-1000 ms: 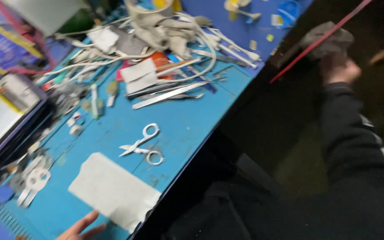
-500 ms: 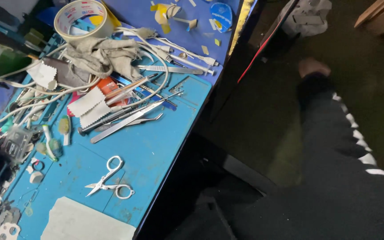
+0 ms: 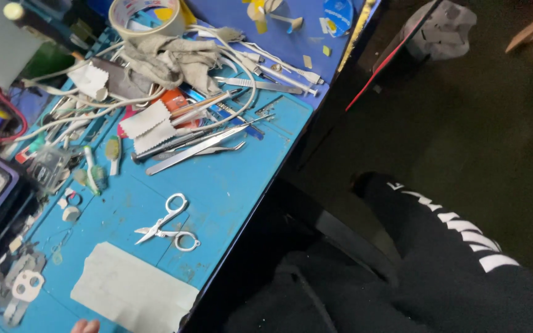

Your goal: Applying and trimming adhesive tape on a mobile phone screen component at a workbench.

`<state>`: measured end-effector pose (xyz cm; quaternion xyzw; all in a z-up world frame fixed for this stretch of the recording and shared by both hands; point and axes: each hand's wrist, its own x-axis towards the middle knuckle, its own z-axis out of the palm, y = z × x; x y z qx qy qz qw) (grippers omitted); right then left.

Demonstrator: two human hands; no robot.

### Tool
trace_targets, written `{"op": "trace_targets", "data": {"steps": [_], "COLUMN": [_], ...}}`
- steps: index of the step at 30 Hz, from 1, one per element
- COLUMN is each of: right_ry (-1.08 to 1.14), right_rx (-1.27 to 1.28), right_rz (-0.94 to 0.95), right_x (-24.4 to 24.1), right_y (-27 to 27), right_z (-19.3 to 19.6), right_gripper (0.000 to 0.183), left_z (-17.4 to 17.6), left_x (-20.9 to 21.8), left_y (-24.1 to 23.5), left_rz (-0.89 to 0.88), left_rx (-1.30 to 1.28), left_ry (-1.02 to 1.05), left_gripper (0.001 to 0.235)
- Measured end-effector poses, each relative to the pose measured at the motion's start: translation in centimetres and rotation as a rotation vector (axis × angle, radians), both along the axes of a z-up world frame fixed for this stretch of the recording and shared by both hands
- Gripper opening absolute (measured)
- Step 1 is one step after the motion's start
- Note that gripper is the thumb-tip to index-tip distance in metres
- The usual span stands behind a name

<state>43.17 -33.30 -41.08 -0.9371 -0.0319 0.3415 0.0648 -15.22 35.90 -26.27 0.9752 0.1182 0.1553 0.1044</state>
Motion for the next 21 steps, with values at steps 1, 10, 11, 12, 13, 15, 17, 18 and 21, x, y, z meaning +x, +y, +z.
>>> {"op": "trace_targets", "data": {"steps": [1,10,11,12,13,15,17,18,21], "right_ry": [0.096,0.302,0.345,0.389,0.425,0.458,0.235,0.23,-0.11], "right_rx": [-0.014,0.01,0.023,0.035,0.043,0.037,0.28,0.269,0.649], "right_rz": [0.114,0.57,0.612,0.654,0.671,0.697,0.895,0.9,1.01], "right_x": [-1.1,3.0,3.5,2.3,0.4,-3.2,-4.9,-6.4,-10.4], "right_y": [0.6,7.6,8.1,11.4,12.7,13.0,12.8,13.4,15.5], "right_z": [1.2,5.7,8.9,13.8,19.2,27.2,32.5,34.5,39.6], "right_gripper": [0.055,0.046,0.044,0.043,0.043,0.044,0.03,0.03,0.017], "left_z": [2.9,22.9,23.2,23.5,23.6,23.8,24.0,24.1,24.6], "left_x": [3.3,15.8,16.2,15.6,15.6,15.7,15.8,15.5,14.9], "left_y": [-7.0,-35.5,-35.3,-35.4,-35.3,-35.3,-35.4,-35.3,-35.4], "left_rz": [0.024,0.43,0.367,0.413,0.391,0.381,0.353,0.357,0.393], "left_rx": [0.026,-0.668,-0.767,-0.739,-0.763,-0.789,-0.832,-0.837,-0.632], "left_ry": [-0.006,-1.042,-1.093,-1.114,-1.137,-1.173,-1.16,-1.17,-0.976], "left_gripper": [0.053,0.031,0.032,0.032,0.034,0.037,0.039,0.039,0.041]}}
